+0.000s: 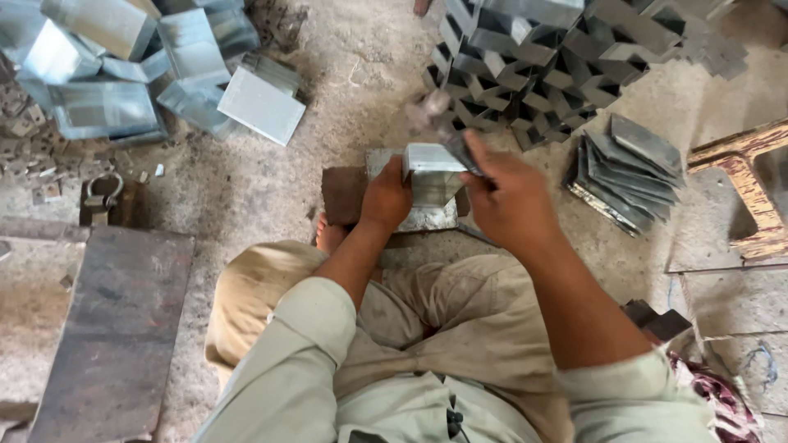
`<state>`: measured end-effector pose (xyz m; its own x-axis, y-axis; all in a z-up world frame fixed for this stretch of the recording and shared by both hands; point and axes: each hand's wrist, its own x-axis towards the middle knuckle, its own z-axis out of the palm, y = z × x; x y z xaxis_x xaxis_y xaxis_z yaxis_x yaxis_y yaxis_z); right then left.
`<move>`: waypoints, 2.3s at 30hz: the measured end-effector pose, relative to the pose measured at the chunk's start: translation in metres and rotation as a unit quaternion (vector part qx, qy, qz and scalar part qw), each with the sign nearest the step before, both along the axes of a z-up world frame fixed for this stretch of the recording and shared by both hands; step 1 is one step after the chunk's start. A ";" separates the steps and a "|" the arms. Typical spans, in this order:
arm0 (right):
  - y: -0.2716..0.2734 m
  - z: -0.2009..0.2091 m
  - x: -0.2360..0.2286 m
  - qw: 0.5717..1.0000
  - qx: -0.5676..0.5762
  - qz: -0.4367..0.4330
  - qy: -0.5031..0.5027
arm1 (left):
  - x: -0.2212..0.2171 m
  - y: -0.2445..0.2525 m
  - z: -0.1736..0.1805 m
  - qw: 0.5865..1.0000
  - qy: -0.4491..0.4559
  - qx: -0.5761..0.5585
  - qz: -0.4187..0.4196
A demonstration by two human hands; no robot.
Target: The person sits cross-legged on the floor and uses a hammer to strike small rectangular metal pieces placed on a metal block. They repeatedly pick up pieces, position them, and hammer them to shape or flatten them, then place the finished pieces into a pile.
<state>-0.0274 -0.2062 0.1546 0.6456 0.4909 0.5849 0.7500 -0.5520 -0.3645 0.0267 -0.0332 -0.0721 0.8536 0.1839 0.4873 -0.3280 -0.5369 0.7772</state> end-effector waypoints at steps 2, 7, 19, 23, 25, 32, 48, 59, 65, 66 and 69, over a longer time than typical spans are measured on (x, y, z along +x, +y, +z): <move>-0.006 0.023 -0.011 0.998 0.018 -0.060 -0.029 | -0.001 -0.002 -0.008 1.000 0.007 0.012 0.010; -0.012 0.033 -0.018 0.984 0.164 -0.062 -0.036 | 0.000 0.000 -0.010 1.000 -0.029 -0.001 0.002; 0.000 0.028 -0.021 0.998 0.035 -0.054 0.019 | -0.009 -0.003 0.000 0.999 -0.027 -0.018 0.005; 0.005 0.002 -0.006 0.999 0.021 -0.024 -0.009 | -0.008 -0.002 0.008 0.999 0.034 -0.031 0.005; 0.004 -0.012 0.009 0.992 -0.053 -0.020 0.110 | -0.007 -0.001 0.009 1.000 0.026 -0.016 -0.001; -0.033 -0.045 -0.013 0.889 0.347 -0.064 0.293 | -0.022 0.032 0.066 0.993 -0.057 0.102 0.005; -0.071 -0.078 -0.034 0.958 0.208 -0.167 0.103 | -0.017 0.062 0.074 0.882 0.242 0.394 -0.093; -0.039 -0.105 -0.024 0.978 0.008 -0.137 0.159 | -0.027 0.061 0.094 0.865 0.288 0.398 -0.095; -0.044 -0.100 -0.032 0.979 0.065 -0.148 0.127 | -0.028 0.069 0.091 0.878 0.254 0.397 -0.084; -0.043 -0.099 -0.034 0.978 0.078 -0.145 0.129 | -0.029 0.069 0.092 0.874 0.267 0.396 -0.088; -0.033 -0.102 -0.029 0.980 0.030 -0.135 0.142 | -0.030 0.065 0.095 0.871 0.279 0.393 -0.091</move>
<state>-0.0561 -0.2395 0.0524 0.8884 0.2499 0.3850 0.4428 -0.6876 -0.5754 -0.0034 0.0321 0.0227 0.9782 -0.1824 -0.0995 -0.1517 -0.9542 0.2578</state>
